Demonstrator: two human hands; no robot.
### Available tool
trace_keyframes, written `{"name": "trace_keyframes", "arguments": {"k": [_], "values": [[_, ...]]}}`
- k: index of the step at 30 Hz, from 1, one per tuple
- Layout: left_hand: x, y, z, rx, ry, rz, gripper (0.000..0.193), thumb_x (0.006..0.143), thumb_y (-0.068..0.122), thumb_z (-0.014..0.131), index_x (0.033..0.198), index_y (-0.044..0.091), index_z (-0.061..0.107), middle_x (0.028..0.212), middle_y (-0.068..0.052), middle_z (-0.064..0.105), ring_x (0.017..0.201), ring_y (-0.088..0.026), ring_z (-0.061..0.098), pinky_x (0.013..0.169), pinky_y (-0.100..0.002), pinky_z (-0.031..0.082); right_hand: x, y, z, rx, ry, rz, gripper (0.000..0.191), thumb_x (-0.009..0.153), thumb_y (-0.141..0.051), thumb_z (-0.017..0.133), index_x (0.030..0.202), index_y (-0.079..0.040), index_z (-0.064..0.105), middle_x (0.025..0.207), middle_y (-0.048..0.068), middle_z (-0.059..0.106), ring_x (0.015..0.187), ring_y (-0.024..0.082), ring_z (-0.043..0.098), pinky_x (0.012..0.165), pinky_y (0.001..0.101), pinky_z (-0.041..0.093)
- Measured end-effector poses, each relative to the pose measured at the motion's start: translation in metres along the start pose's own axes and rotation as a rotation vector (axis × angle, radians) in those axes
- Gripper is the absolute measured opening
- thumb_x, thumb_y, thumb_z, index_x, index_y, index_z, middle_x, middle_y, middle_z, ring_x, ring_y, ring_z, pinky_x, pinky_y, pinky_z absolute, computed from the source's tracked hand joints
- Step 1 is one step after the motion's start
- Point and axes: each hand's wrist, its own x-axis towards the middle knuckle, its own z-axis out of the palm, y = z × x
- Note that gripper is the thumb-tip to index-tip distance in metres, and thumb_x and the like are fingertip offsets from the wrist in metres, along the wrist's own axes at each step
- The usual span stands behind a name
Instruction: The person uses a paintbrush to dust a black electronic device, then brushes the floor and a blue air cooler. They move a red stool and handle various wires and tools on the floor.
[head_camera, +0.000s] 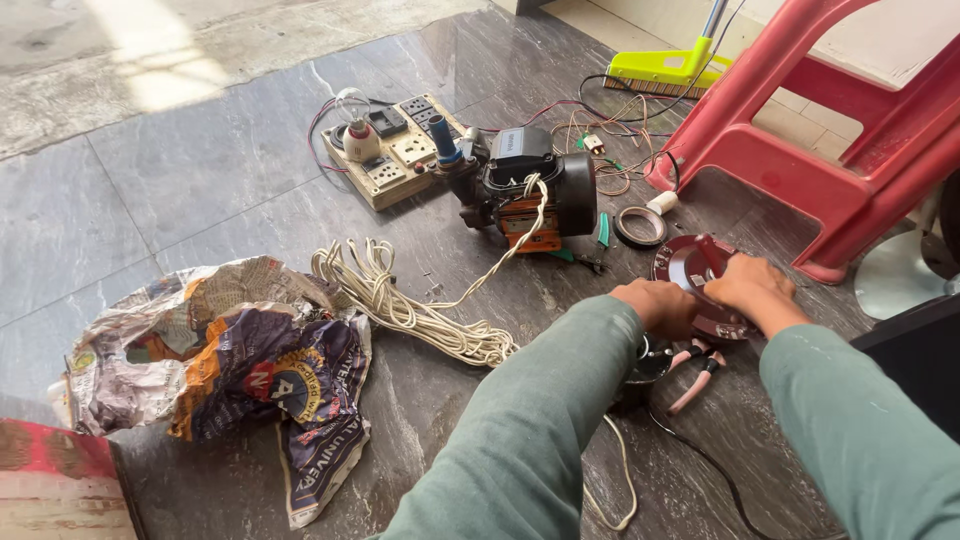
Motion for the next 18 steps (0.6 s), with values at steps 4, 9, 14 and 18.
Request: {"name": "trace_keyframes", "arguments": {"k": [4,9,14,18], "values": [[-0.011,-0.042,-0.037,-0.023,0.065,0.107,0.045,0.088,0.045,0.066,0.123,0.017,0.072,0.125,-0.011,0.073,0.119,-0.029,0.067,0.102,-0.041,0.053,0.000,-0.015,-0.015,-0.013,0.035,-0.130,0.050,0.080,-0.042,0.076,0.127,-0.024,0.074,0.120,0.018,0.075,0.117,0.037,0.069,0.097,0.0491,0.055],[-0.032,-0.084,-0.063,0.110,0.322,-0.149,0.033,0.092,0.035,0.062,0.112,0.012,0.075,0.120,-0.014,0.071,0.111,-0.034,0.068,0.096,-0.045,0.055,-0.018,-0.004,0.010,-0.150,-0.005,-0.239,0.046,0.080,-0.034,0.079,0.121,-0.014,0.077,0.121,0.017,0.075,0.116,0.034,0.071,0.098,0.0452,0.056],[-0.075,-0.094,-0.072,0.228,0.286,-0.069,0.027,0.091,0.027,0.060,0.104,0.010,0.076,0.111,-0.012,0.074,0.106,-0.033,0.071,0.091,-0.045,0.057,-0.016,0.008,0.023,-0.213,-0.072,-0.322,0.047,0.078,-0.031,0.081,0.119,-0.009,0.075,0.122,0.016,0.073,0.116,0.034,0.070,0.098,0.0440,0.057],[-0.116,-0.110,-0.079,0.399,0.211,-0.127,0.025,0.094,0.022,0.054,0.106,0.016,0.075,0.105,-0.011,0.074,0.099,-0.032,0.072,0.088,-0.046,0.057,0.011,0.001,0.006,-0.181,0.009,-0.349,0.042,0.079,-0.029,0.080,0.116,-0.010,0.078,0.121,0.016,0.075,0.116,0.035,0.071,0.098,0.0451,0.056]]}}
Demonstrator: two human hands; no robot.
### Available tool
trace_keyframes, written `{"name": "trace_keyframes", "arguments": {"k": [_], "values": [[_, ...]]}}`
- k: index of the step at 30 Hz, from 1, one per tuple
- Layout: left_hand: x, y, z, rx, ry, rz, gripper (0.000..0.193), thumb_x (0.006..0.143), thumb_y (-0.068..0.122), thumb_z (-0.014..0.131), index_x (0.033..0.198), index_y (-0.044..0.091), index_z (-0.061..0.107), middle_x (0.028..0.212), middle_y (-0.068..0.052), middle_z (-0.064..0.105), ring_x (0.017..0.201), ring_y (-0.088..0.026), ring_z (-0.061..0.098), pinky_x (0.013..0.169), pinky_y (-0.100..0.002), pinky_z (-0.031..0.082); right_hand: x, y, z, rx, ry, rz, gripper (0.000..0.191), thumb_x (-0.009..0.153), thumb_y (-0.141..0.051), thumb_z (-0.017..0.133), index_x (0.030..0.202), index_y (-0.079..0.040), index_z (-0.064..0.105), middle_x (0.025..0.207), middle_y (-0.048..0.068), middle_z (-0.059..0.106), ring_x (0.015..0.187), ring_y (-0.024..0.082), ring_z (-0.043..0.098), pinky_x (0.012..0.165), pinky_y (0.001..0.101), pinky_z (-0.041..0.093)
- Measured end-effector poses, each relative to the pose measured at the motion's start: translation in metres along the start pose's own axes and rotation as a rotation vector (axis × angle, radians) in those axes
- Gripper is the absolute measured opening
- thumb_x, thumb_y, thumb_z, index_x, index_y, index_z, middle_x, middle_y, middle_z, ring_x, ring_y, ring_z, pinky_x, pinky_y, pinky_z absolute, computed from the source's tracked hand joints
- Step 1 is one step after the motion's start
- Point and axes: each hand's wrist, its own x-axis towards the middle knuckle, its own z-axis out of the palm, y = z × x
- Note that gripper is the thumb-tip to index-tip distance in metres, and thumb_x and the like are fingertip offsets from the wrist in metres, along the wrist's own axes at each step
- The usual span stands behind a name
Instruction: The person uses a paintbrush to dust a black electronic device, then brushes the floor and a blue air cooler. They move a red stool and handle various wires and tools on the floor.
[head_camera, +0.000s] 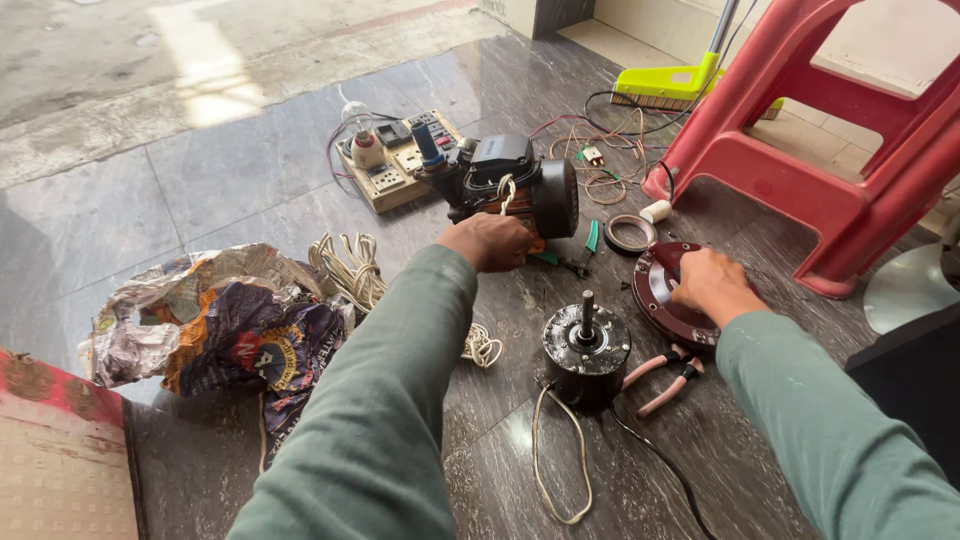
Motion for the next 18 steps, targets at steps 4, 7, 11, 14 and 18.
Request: {"name": "trace_keyframes", "arguments": {"k": [4,7,11,14,18], "values": [[-0.020,-0.019,0.001,0.151,-0.005,0.011,0.021,0.102,0.024,0.054,0.106,0.014,0.072,0.108,-0.008,0.072,0.096,-0.027,0.072,0.083,-0.042,0.060,0.022,-0.011,-0.001,-0.028,0.057,-0.061,0.034,0.085,-0.027,0.073,0.116,-0.014,0.078,0.118,0.014,0.076,0.113,0.034,0.073,0.095,0.0454,0.059],[-0.018,-0.029,0.005,0.236,0.115,0.177,0.024,0.102,0.023,0.057,0.123,0.018,0.067,0.117,-0.007,0.067,0.105,-0.023,0.066,0.089,-0.038,0.056,0.029,-0.025,0.014,-0.066,-0.057,-0.105,0.049,0.087,-0.041,0.075,0.124,-0.009,0.073,0.119,0.014,0.073,0.115,0.032,0.071,0.097,0.0444,0.057],[0.002,-0.029,0.016,0.369,0.308,0.380,0.041,0.093,0.024,0.060,0.134,0.024,0.061,0.130,-0.004,0.057,0.122,-0.022,0.054,0.102,-0.042,0.045,0.033,-0.027,0.040,-0.030,0.124,-0.148,0.048,0.093,-0.018,0.060,0.135,0.003,0.050,0.102,0.022,0.077,0.096,0.037,0.076,0.081,0.0502,0.059],[0.013,-0.021,0.030,0.588,0.195,0.435,0.030,0.107,0.023,0.054,0.136,0.016,0.059,0.159,-0.007,0.046,0.141,-0.021,0.046,0.116,-0.038,0.039,0.029,-0.017,0.058,-0.100,0.115,-0.211,0.054,0.092,-0.018,0.060,0.138,0.002,0.042,0.097,0.018,0.077,0.090,0.034,0.076,0.077,0.0497,0.059],[0.013,-0.016,0.046,0.749,0.220,0.789,0.045,0.092,0.025,0.056,0.137,0.024,0.053,0.164,0.000,0.025,0.148,-0.024,0.028,0.121,-0.049,0.024,0.015,-0.004,0.086,-0.190,0.132,-0.294,0.061,0.089,-0.014,0.060,0.142,0.006,0.038,0.091,0.016,0.077,0.080,0.031,0.078,0.066,0.0444,0.062]]}}
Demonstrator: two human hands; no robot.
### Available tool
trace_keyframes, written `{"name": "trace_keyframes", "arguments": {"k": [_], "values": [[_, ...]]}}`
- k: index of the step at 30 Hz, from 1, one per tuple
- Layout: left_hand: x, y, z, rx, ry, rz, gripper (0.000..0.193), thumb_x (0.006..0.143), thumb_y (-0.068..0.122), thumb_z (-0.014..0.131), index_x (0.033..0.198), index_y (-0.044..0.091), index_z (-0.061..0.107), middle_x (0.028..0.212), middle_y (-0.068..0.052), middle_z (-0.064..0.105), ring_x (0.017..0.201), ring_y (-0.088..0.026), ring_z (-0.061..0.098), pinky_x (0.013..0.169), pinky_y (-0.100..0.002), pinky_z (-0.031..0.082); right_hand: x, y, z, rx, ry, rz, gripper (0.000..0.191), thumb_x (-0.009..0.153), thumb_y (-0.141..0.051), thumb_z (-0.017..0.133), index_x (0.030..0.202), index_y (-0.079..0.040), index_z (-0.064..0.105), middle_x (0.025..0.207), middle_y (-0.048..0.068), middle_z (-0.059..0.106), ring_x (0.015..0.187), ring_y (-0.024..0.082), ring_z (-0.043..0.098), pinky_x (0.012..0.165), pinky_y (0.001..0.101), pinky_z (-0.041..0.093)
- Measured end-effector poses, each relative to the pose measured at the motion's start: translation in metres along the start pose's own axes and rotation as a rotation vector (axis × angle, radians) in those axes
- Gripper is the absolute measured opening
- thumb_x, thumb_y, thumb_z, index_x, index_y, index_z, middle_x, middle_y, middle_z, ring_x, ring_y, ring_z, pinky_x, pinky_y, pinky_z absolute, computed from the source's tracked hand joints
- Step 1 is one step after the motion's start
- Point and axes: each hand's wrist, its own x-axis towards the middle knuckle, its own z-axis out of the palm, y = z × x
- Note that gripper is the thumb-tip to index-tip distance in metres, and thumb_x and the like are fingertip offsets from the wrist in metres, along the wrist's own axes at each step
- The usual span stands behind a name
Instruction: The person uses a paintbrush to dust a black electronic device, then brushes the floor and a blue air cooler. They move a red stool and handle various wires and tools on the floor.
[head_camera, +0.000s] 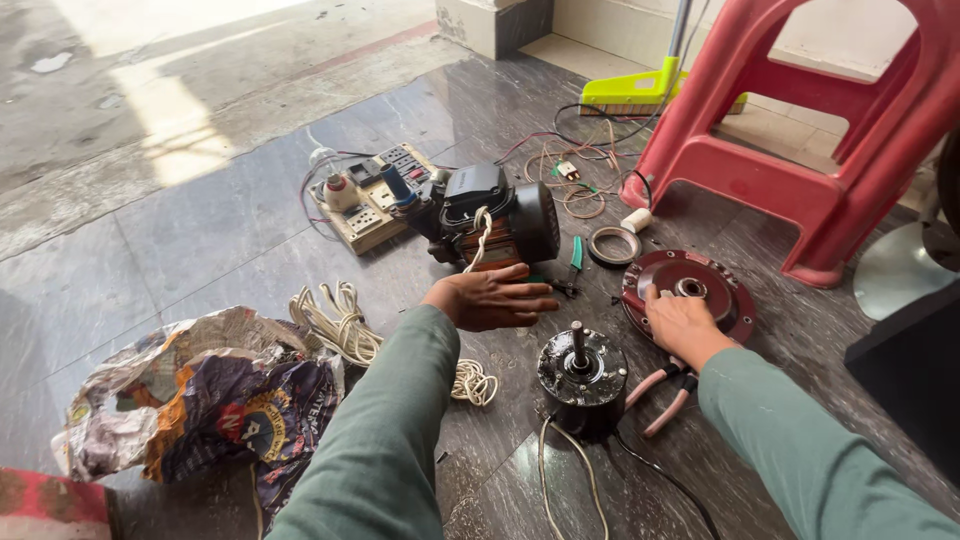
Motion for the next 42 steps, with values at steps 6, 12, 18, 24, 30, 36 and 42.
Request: {"name": "trace_keyframes", "arguments": {"k": [6,12,18,24,30,36,42], "values": [[-0.006,-0.001,0.004,0.011,-0.083,0.042,0.048,0.095,0.025,0.058,0.142,0.022,0.051,0.168,0.000,0.017,0.152,-0.025,0.022,0.125,-0.049,0.019,-0.016,0.006,0.017,0.067,-0.090,0.060,0.056,0.088,-0.013,0.062,0.141,-0.007,0.043,0.098,0.016,0.076,0.091,0.033,0.075,0.073,0.0471,0.060],[-0.002,0.005,0.002,-0.011,-0.206,-0.023,0.043,0.098,0.029,0.056,0.141,0.026,0.050,0.168,0.001,0.010,0.151,-0.024,0.020,0.118,-0.053,0.025,-0.009,0.019,0.001,0.124,-0.153,0.182,0.060,0.093,-0.019,0.064,0.149,-0.012,0.044,0.112,0.016,0.075,0.104,0.034,0.074,0.081,0.0469,0.061],[0.012,0.006,0.009,0.021,-0.223,-0.057,0.047,0.100,0.032,0.053,0.146,0.029,0.046,0.170,-0.001,0.007,0.149,-0.022,0.025,0.113,-0.047,0.032,-0.001,0.036,-0.014,0.197,-0.524,0.447,0.044,0.080,-0.018,0.081,0.124,-0.012,0.076,0.129,0.012,0.073,0.118,0.032,0.070,0.095,0.0441,0.059],[0.032,0.010,0.021,0.051,-0.319,-0.045,0.053,0.100,0.034,0.050,0.152,0.032,0.038,0.169,0.000,0.000,0.151,-0.023,0.019,0.112,-0.053,0.034,-0.012,0.061,0.003,0.118,-0.667,0.463,0.047,0.073,-0.020,0.086,0.119,-0.011,0.079,0.119,0.011,0.079,0.111,0.029,0.075,0.092,0.0418,0.062],[0.050,0.006,0.022,0.031,-0.293,-0.175,0.056,0.101,0.032,0.052,0.155,0.035,0.036,0.169,0.001,-0.001,0.152,-0.038,0.017,0.106,-0.071,0.039,-0.041,0.084,0.037,0.169,-0.717,0.493,0.038,0.079,-0.022,0.082,0.116,-0.013,0.079,0.119,0.006,0.078,0.110,0.028,0.075,0.088,0.0438,0.061],[0.054,-0.003,0.019,0.049,-0.279,-0.174,0.060,0.099,0.032,0.057,0.155,0.035,0.036,0.168,0.001,0.001,0.151,-0.036,0.017,0.107,-0.070,0.039,-0.052,0.094,0.045,-0.001,-0.720,0.433,0.029,0.089,-0.020,0.072,0.116,-0.015,0.078,0.121,0.002,0.076,0.108,0.027,0.075,0.080,0.0461,0.063],[0.048,-0.009,0.011,0.048,-0.349,-0.085,0.061,0.098,0.033,0.056,0.155,0.035,0.033,0.169,0.002,0.002,0.152,-0.030,0.018,0.113,-0.056,0.038,-0.042,0.091,0.029,-0.334,-0.569,0.189,0.023,0.099,-0.018,0.062,0.117,-0.017,0.077,0.124,-0.001,0.075,0.106,0.027,0.074,0.073,0.0483,0.064]]}}
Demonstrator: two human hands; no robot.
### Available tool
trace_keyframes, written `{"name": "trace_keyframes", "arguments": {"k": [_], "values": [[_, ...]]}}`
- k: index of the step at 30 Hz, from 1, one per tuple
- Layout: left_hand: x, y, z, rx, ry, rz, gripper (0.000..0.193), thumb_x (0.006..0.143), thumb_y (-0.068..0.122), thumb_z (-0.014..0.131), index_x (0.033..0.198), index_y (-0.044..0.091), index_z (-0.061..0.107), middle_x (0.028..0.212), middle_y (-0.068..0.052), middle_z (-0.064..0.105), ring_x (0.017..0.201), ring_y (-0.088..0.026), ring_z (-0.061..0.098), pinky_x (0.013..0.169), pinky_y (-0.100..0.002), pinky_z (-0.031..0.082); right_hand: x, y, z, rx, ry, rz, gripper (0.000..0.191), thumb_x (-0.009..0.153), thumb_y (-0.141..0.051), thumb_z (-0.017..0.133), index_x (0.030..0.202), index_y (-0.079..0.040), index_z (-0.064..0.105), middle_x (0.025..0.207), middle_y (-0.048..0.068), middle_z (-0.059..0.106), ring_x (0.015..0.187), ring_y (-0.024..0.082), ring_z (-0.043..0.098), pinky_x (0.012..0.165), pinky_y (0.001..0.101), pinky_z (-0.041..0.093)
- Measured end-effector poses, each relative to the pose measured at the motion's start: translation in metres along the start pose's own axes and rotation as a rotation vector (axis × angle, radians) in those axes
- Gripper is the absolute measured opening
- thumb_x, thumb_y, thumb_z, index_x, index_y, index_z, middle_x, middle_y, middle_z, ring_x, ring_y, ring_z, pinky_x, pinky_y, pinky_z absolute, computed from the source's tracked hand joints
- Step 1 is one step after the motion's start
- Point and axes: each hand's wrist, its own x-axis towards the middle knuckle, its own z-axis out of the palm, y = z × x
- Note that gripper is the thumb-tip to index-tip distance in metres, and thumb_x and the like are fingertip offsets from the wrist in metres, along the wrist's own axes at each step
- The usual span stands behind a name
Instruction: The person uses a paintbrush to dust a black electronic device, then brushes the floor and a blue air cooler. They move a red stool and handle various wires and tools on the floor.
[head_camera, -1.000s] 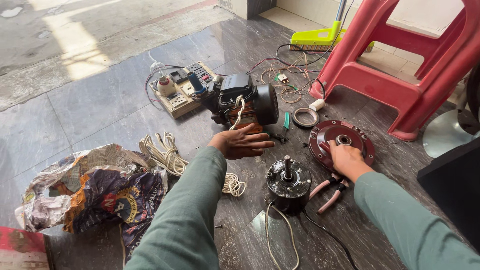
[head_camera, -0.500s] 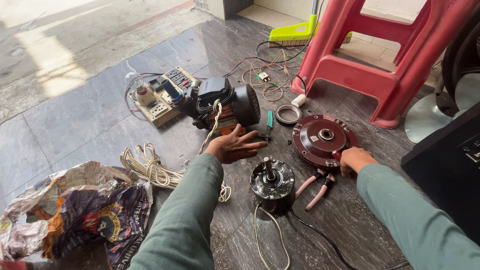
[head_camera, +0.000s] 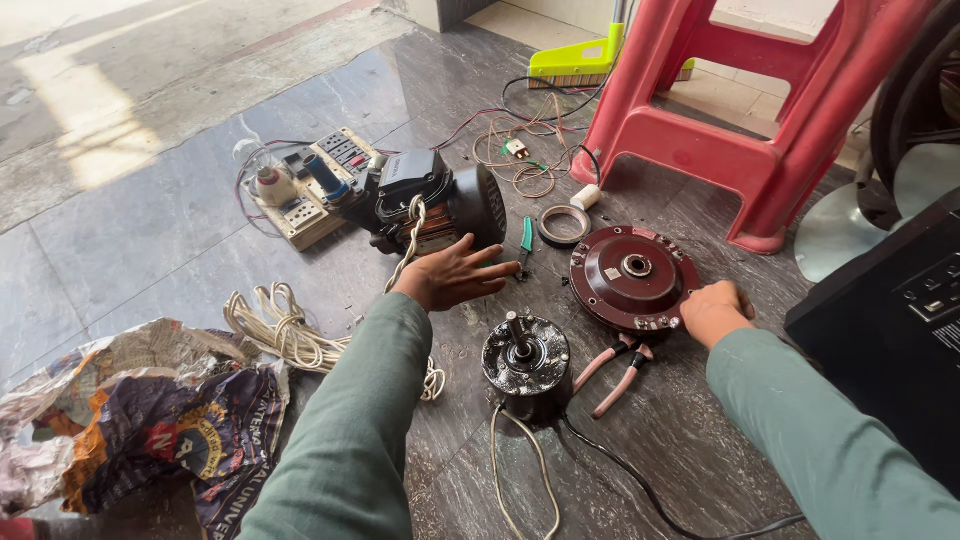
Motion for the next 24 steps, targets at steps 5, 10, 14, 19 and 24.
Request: {"name": "trace_keyframes", "arguments": {"k": [5,10,14,19,24], "values": [[-0.004,-0.016,-0.004,-0.031,0.140,-0.053,0.061,0.097,0.031,0.056,0.154,0.029,0.037,0.166,0.002,0.014,0.145,-0.027,0.029,0.105,-0.045,0.044,0.012,0.003,-0.037,0.245,0.634,0.000,0.017,0.098,-0.011,0.061,0.106,-0.011,0.076,0.116,0.010,0.073,0.099,0.026,0.077,0.076,0.0402,0.063],[0.011,-0.019,-0.020,-0.075,0.089,-0.106,0.056,0.096,0.028,0.059,0.150,0.025,0.045,0.160,0.003,0.032,0.138,-0.022,0.041,0.096,-0.036,0.049,0.024,-0.016,-0.089,0.649,0.789,0.046,0.037,0.087,-0.008,0.068,0.122,0.000,0.056,0.122,0.019,0.057,0.090,0.032,0.074,0.079,0.0461,0.059],[0.032,-0.022,-0.044,-0.255,-0.197,-0.163,0.035,0.101,0.028,0.058,0.135,0.024,0.059,0.135,0.004,0.057,0.130,-0.017,0.053,0.096,-0.036,0.050,0.022,-0.041,-0.109,0.934,0.835,0.093,0.048,0.081,-0.010,0.072,0.122,0.004,0.050,0.123,0.023,0.053,0.095,0.037,0.071,0.088,0.0514,0.054],[0.048,-0.023,-0.059,-0.394,-0.233,-0.308,0.026,0.096,0.029,0.063,0.121,0.025,0.066,0.128,0.004,0.061,0.125,-0.020,0.057,0.090,-0.039,0.052,0.019,-0.055,-0.118,0.996,0.804,-0.013,0.041,0.087,-0.008,0.069,0.122,0.001,0.051,0.125,0.024,0.053,0.101,0.040,0.069,0.087,0.0509,0.055],[0.058,-0.011,-0.044,-0.378,-0.275,-0.251,0.030,0.095,0.029,0.065,0.125,0.027,0.065,0.131,0.004,0.060,0.128,-0.019,0.056,0.092,-0.040,0.051,0.031,-0.039,-0.107,0.914,0.795,-0.015,0.049,0.085,-0.009,0.070,0.127,0.004,0.049,0.128,0.024,0.052,0.100,0.039,0.070,0.089,0.0483,0.055]]}}
